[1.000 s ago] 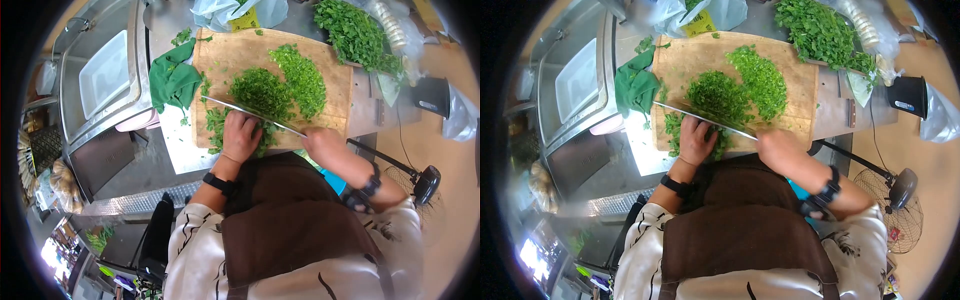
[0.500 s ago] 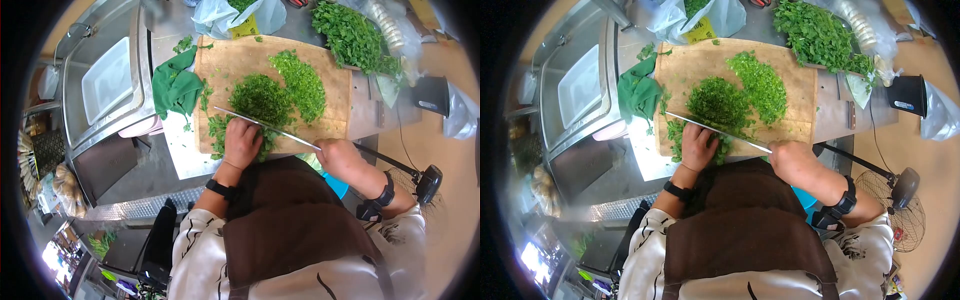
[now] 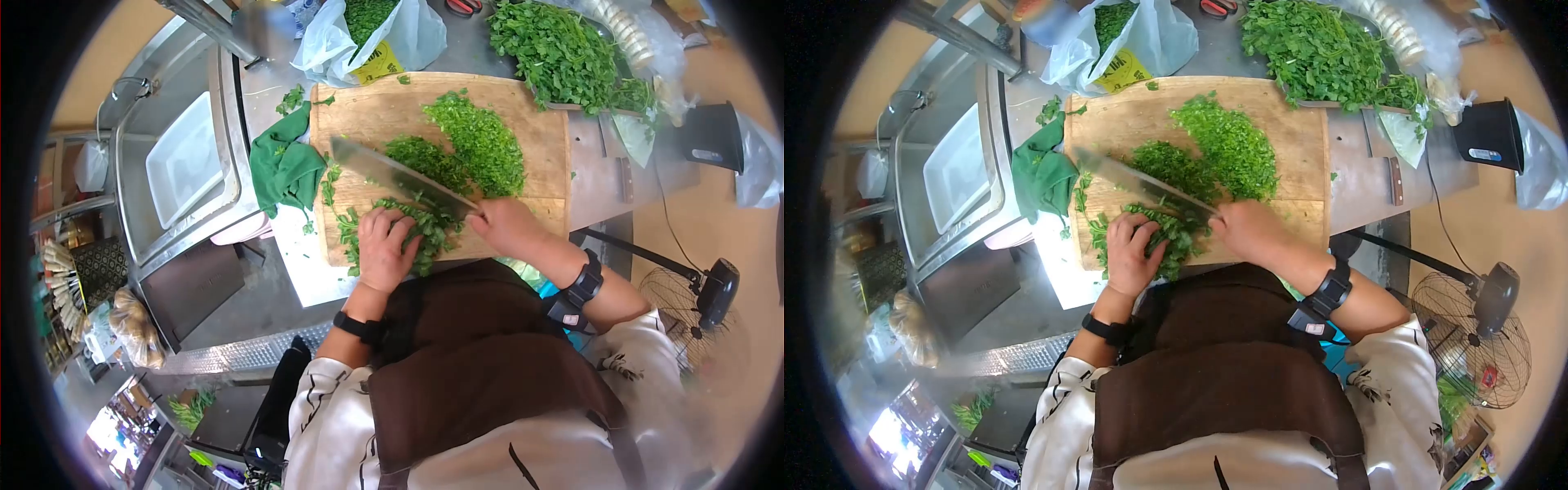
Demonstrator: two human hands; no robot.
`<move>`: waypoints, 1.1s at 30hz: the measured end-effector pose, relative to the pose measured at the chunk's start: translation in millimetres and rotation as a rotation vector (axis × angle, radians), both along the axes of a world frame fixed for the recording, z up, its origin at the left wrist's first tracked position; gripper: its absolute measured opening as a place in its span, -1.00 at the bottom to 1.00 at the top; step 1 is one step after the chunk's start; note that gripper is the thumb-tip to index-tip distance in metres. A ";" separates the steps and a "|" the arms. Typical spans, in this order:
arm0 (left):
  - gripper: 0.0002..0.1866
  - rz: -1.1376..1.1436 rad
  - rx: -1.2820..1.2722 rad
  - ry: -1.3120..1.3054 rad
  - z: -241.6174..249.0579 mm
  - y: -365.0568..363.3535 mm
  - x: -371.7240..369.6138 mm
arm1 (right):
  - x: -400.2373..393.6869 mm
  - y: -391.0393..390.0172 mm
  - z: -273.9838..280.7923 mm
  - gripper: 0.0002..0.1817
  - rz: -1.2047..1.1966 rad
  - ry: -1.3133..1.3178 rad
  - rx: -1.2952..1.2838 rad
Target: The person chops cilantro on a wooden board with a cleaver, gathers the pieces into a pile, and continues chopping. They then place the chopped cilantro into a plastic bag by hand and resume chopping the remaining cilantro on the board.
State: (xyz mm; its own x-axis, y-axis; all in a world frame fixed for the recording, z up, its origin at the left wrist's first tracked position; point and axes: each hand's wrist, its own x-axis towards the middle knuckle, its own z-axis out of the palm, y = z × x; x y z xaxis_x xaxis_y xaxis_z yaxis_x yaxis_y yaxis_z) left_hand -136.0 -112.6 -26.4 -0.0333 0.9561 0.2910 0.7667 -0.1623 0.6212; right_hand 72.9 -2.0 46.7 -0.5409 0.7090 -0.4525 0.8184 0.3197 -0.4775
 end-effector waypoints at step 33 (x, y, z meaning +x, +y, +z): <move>-0.77 -0.096 -0.008 0.057 21.6 72.3 -19.7 | -39.0 -43.1 -37.6 -0.54 -0.328 0.125 0.194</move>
State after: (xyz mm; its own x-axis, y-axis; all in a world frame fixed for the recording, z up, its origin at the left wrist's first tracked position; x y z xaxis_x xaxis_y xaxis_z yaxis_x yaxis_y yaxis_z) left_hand -155.7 -40.3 -4.8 0.0752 0.9564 0.2824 0.7822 -0.2322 0.5782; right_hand 33.9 -45.1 9.1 -0.3139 0.9191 -0.2382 0.8313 0.1448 -0.5366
